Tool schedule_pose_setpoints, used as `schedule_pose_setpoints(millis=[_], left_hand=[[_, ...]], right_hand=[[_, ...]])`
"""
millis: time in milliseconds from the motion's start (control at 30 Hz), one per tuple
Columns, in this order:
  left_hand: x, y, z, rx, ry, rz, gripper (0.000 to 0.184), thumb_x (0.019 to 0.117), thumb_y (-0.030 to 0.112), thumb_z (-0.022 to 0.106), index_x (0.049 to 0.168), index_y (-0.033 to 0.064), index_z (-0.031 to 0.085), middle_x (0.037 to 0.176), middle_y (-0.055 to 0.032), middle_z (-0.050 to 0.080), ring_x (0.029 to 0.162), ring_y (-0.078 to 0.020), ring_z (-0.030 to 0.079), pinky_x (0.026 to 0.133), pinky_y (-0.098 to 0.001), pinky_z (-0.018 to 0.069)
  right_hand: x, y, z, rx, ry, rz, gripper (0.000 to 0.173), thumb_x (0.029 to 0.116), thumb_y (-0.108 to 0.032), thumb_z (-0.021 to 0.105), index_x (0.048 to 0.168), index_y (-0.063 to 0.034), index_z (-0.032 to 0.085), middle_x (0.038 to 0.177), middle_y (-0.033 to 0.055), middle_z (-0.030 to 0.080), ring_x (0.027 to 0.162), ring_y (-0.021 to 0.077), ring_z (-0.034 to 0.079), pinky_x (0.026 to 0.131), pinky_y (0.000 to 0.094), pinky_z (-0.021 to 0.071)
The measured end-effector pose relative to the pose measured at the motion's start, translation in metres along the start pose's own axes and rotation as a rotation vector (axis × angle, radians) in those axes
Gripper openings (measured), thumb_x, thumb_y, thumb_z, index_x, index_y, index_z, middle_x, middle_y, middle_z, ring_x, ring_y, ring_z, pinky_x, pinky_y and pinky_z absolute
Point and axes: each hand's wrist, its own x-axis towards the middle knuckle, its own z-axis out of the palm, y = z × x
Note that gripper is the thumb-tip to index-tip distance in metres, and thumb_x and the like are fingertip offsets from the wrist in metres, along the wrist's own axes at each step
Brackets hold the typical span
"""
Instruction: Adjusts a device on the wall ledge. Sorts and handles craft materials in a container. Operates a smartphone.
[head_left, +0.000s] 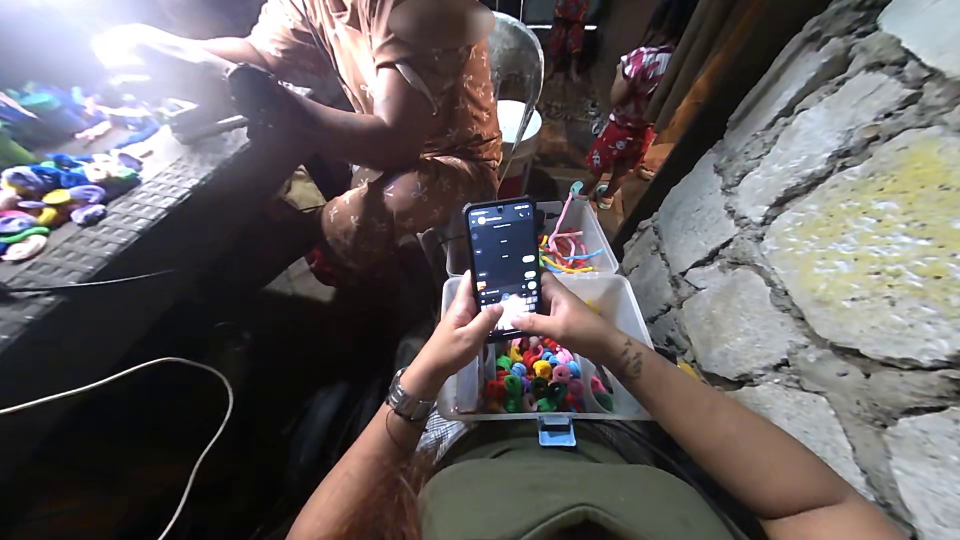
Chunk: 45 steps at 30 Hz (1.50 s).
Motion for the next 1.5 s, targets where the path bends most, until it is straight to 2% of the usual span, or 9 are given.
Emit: schedule_pose_setpoints(millis=[100, 333, 600, 700, 900, 1033, 1133, 1267, 1500], left_hand=[[0.000, -0.001, -0.001, -0.032, 0.018, -0.005, 0.058, 0.0985, 0.004, 0.046, 0.150, 0.0083, 0.020, 0.119, -0.0022, 0.065, 0.101, -0.0119, 0.070, 0.088, -0.0330, 0.0608], [-0.001, 0.001, -0.003, -0.119, 0.016, -0.025, 0.062, 0.0906, 0.002, 0.049, 0.147, 0.0113, 0.025, 0.118, -0.0014, 0.067, 0.101, -0.0131, 0.071, 0.086, -0.0340, 0.0612], [-0.002, 0.003, -0.003, -0.158, 0.005, -0.041, 0.067, 0.0874, 0.000, 0.049, 0.147, 0.0130, 0.023, 0.117, -0.0009, 0.067, 0.095, -0.0126, 0.072, 0.076, -0.0302, 0.0624], [-0.002, 0.003, -0.003, -0.154, 0.007, -0.043, 0.069, 0.0856, 0.000, 0.050, 0.147, 0.0129, 0.023, 0.118, -0.0008, 0.066, 0.097, -0.0125, 0.071, 0.078, -0.0310, 0.0623], [-0.002, 0.001, -0.004, -0.161, 0.001, -0.027, 0.069, 0.0852, -0.001, 0.050, 0.146, 0.0139, 0.023, 0.119, -0.0004, 0.067, 0.098, -0.0125, 0.071, 0.078, -0.0308, 0.0624], [-0.002, 0.001, -0.004, -0.159, 0.001, -0.046, 0.074, 0.0848, -0.001, 0.051, 0.150, 0.0121, 0.019, 0.123, -0.0018, 0.065, 0.103, -0.0134, 0.070, 0.085, -0.0336, 0.0615], [-0.001, 0.002, -0.003, -0.148, -0.001, -0.040, 0.072, 0.0847, -0.002, 0.051, 0.148, 0.0125, 0.021, 0.121, -0.0007, 0.065, 0.103, -0.0124, 0.070, 0.086, -0.0327, 0.0613], [-0.001, 0.002, -0.003, -0.143, -0.012, -0.042, 0.071, 0.0844, -0.002, 0.051, 0.147, 0.0126, 0.022, 0.121, -0.0001, 0.065, 0.103, -0.0113, 0.070, 0.087, -0.0316, 0.0608], [-0.001, 0.001, -0.005, -0.160, -0.014, -0.041, 0.075, 0.0816, -0.004, 0.050, 0.148, 0.0139, 0.020, 0.123, -0.0003, 0.065, 0.104, -0.0128, 0.070, 0.087, -0.0336, 0.0613]], right_hand=[[0.000, 0.000, -0.005, 0.005, -0.094, 0.010, 0.062, 0.0914, -0.002, 0.059, 0.145, -0.0061, 0.028, 0.114, 0.0037, 0.065, 0.088, 0.0057, 0.069, 0.071, 0.0209, 0.0587], [0.001, 0.002, -0.012, 0.177, -0.195, 0.017, 0.049, 0.0913, 0.002, 0.044, 0.138, -0.0098, 0.034, 0.110, 0.0025, 0.067, 0.087, 0.0094, 0.070, 0.071, 0.0252, 0.0605], [0.001, 0.001, -0.013, 0.184, -0.207, 0.034, 0.051, 0.0911, 0.002, 0.046, 0.139, -0.0103, 0.033, 0.110, 0.0017, 0.067, 0.089, 0.0101, 0.071, 0.072, 0.0262, 0.0615], [0.001, 0.000, -0.012, 0.163, -0.184, 0.037, 0.048, 0.0915, 0.001, 0.045, 0.137, -0.0100, 0.035, 0.108, 0.0015, 0.068, 0.085, 0.0095, 0.071, 0.070, 0.0256, 0.0612], [0.003, 0.002, -0.013, 0.246, -0.164, 0.030, 0.032, 0.1059, -0.017, 0.032, 0.137, -0.0123, 0.037, 0.107, 0.0030, 0.068, 0.088, 0.0119, 0.071, 0.070, 0.0266, 0.0611], [0.003, -0.002, -0.009, 0.264, -0.084, 0.090, 0.033, 0.1108, -0.021, 0.026, 0.138, -0.0107, 0.040, 0.107, 0.0064, 0.069, 0.089, 0.0148, 0.072, 0.068, 0.0282, 0.0612], [0.002, 0.002, -0.012, 0.259, -0.138, 0.045, 0.032, 0.1052, -0.015, 0.034, 0.136, -0.0111, 0.039, 0.106, 0.0040, 0.069, 0.087, 0.0125, 0.071, 0.069, 0.0268, 0.0610], [0.002, 0.002, -0.013, 0.208, -0.159, 0.033, 0.047, 0.0935, -0.006, 0.050, 0.138, -0.0104, 0.037, 0.108, 0.0025, 0.068, 0.087, 0.0107, 0.071, 0.069, 0.0261, 0.0607], [0.002, 0.001, -0.013, 0.122, -0.160, 0.043, 0.053, 0.0885, 0.004, 0.049, 0.138, -0.0102, 0.035, 0.109, 0.0010, 0.067, 0.084, 0.0080, 0.070, 0.068, 0.0239, 0.0601]])
